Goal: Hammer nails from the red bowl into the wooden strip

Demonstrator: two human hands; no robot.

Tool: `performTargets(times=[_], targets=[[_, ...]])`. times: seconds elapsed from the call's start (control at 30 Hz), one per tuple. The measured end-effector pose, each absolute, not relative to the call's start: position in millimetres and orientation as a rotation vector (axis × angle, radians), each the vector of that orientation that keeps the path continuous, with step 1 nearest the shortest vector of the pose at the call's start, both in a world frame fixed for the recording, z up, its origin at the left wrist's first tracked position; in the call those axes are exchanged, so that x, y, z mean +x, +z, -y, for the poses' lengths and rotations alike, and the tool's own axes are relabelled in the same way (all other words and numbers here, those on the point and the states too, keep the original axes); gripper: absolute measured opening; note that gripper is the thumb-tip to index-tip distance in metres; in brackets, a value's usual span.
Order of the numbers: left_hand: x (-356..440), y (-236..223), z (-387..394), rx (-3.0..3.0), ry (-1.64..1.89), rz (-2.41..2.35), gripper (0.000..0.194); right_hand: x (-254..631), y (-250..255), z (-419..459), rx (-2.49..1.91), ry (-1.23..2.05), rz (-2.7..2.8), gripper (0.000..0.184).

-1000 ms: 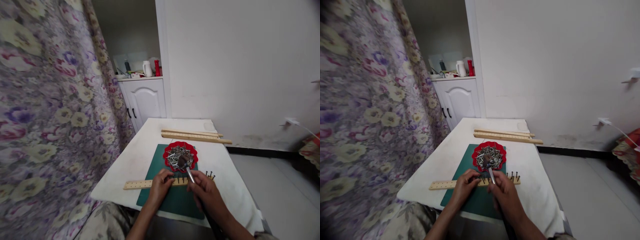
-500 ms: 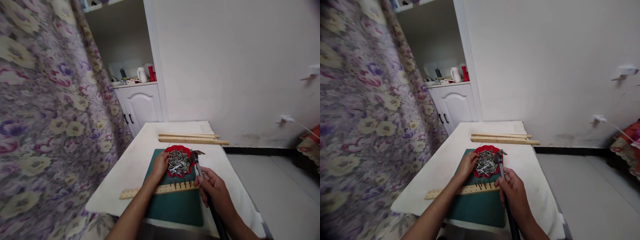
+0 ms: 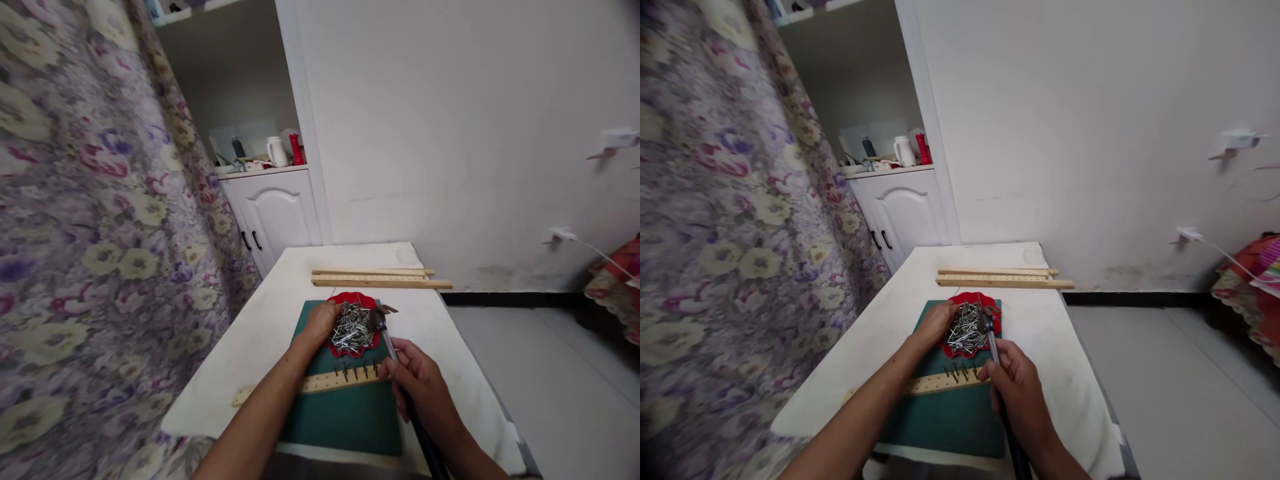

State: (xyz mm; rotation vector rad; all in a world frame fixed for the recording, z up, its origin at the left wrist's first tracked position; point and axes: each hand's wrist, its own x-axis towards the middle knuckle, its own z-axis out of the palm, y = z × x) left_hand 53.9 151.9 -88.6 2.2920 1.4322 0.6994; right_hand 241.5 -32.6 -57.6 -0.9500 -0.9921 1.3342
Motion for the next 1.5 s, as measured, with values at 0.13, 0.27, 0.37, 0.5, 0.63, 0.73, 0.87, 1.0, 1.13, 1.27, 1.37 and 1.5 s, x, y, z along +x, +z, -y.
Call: performTargets(times=[0.13, 0.27, 0.37, 0.5, 0.63, 0.73, 0.87, 1.0, 1.13, 1.27, 1.37, 1.5], targets=[[50.7, -85.2, -148.6, 2.457, 0.545, -1.411, 0.019, 240.7, -56.0, 33.5, -0.966, 1.346, 0.994, 0.032], [50.7, -84.4, -145.0, 2.543, 0.429, -1.392, 0.020, 240.7, -56.8, 33.3, -0.975, 1.350, 1.008, 0.033], [52.2, -86.2, -144.7, 2.560, 0.441, -1.363, 0.021, 240.9, -58.7, 32.4, -0.972, 1.342, 1.029, 0.031], [54.1, -89.8, -149.1, 2.550, 0.479, -1.335, 0.024, 240.6, -60.6, 31.6, -0.969, 1.339, 1.035, 0.031], [56.2, -88.4, -155.6, 2.564, 0.448, -1.304, 0.020, 239.4, -61.5, 32.1, -0.978, 1.338, 1.046, 0.029], [56.6, -84.2, -159.0, 2.564, 0.435, -1.311, 0.017, 237.7, -61.5, 32.5, -0.985, 1.340, 1.048, 0.029], [50.8, -80.4, -159.8, 2.556, 0.467, -1.194, 0.015, 236.0, -59.7, 33.0, -0.992, 1.348, 1.036, 0.032], [42.1, -80.3, -155.7, 2.480, 0.529, -1.075, 0.013, 236.6, -58.4, 34.3, -0.999, 1.346, 1.033, 0.033], [40.1, -78.9, -151.2, 2.504, 0.507, -1.033, 0.012, 237.2, -61.7, 34.1, -0.999, 1.343, 1.041, 0.033], [41.9, -76.6, -149.1, 2.488, 0.535, -0.981, 0.010, 236.7, -65.6, 32.1, -0.997, 1.344, 1.041, 0.032], [41.3, -77.5, -145.4, 2.454, 0.626, -1.005, 0.007, 236.6, -64.7, 31.2, -0.992, 1.346, 1.051, 0.032], [38.8, -83.4, -135.8, 2.368, 0.787, -1.113, 0.006, 236.6, -61.7, 31.4, -1.006, 1.343, 1.052, 0.032]])
